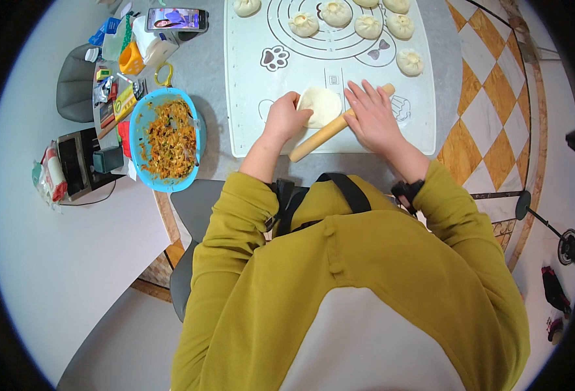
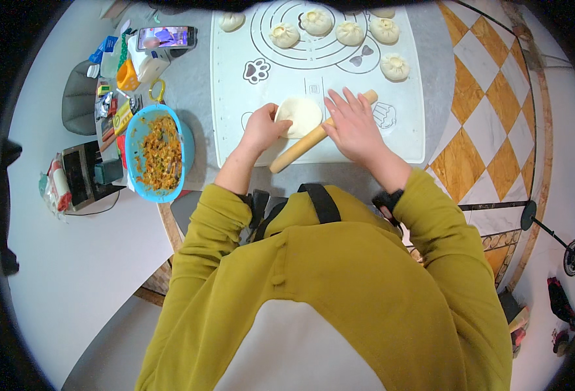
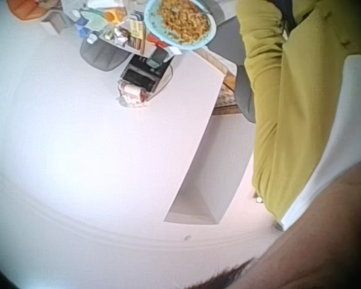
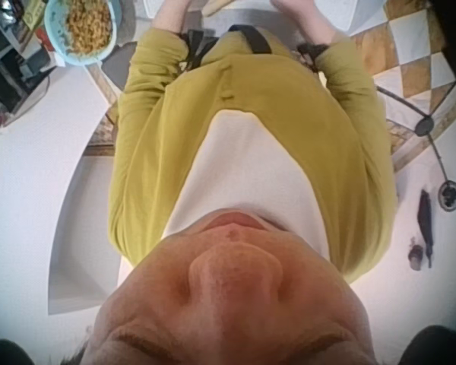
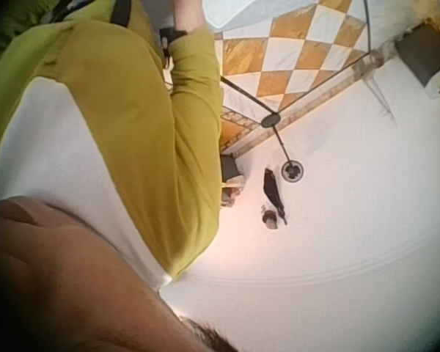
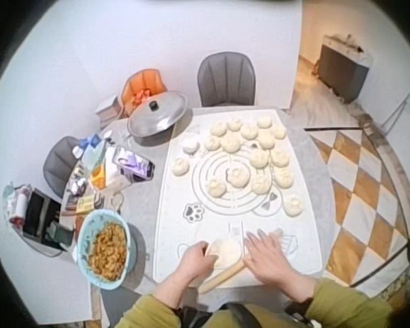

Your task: The person fills round dough wrappers with a mixed vegetable and meat filling, pleats and seals them into dumplings, and places them on a silicone mat. They roll out additional dough discs with a rolling pin and repeat the filling and sealing process.

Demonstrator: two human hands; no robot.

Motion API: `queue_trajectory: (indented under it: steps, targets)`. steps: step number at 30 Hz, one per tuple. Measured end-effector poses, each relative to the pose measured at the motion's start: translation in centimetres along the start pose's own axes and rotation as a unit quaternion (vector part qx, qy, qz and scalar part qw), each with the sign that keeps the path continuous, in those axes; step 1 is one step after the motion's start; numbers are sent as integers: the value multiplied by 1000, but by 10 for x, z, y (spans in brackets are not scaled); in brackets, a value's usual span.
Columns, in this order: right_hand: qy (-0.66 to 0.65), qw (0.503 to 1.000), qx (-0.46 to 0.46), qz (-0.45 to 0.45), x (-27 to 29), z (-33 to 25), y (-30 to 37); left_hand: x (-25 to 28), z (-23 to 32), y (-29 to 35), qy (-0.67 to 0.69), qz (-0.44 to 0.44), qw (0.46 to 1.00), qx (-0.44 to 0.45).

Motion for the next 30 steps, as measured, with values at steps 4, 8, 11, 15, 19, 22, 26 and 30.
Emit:
queue_trajectory:
  steps: [4,8,11,15,19,22,26,30]
  targets:
    - [43,999,-28,7,-18,-11,-55,7,-4,-2,-29,22,999,6]
    - [49,998,-26,42,-29,-14,-96,17,-1,-18,34,47,998,-19]
    - [26,997,-58,41,-37,-13,-122,18,6,-33,-15,21,1000,-6]
    - [26,993,-40,112,-39,-15,-127,15,15,-48,-122,2,992,-16]
    - [22,999,-25,37,-20,-5,-43,12,7,-43,-29,-3,999,-16]
    - [4,1000,-19,-16,-3,2,14,5,-6,-28,108,48,992,40]
    - [25,1000,12,13,-5,1,-3,-2,-18,-6,29,65,997,16]
    - [73,997,3,7,-22,-9,-62,6,-19,-6,2,97,995,-7]
Point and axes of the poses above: each hand's wrist, its own y-axis away from the middle knuckle, its own x-axis out of the back of the hand, z = x × y, the point moved 1 cm from there along -y, towards the middle knuckle, and after that the axes turned 4 degrees about -y, right-handed, at the moved point
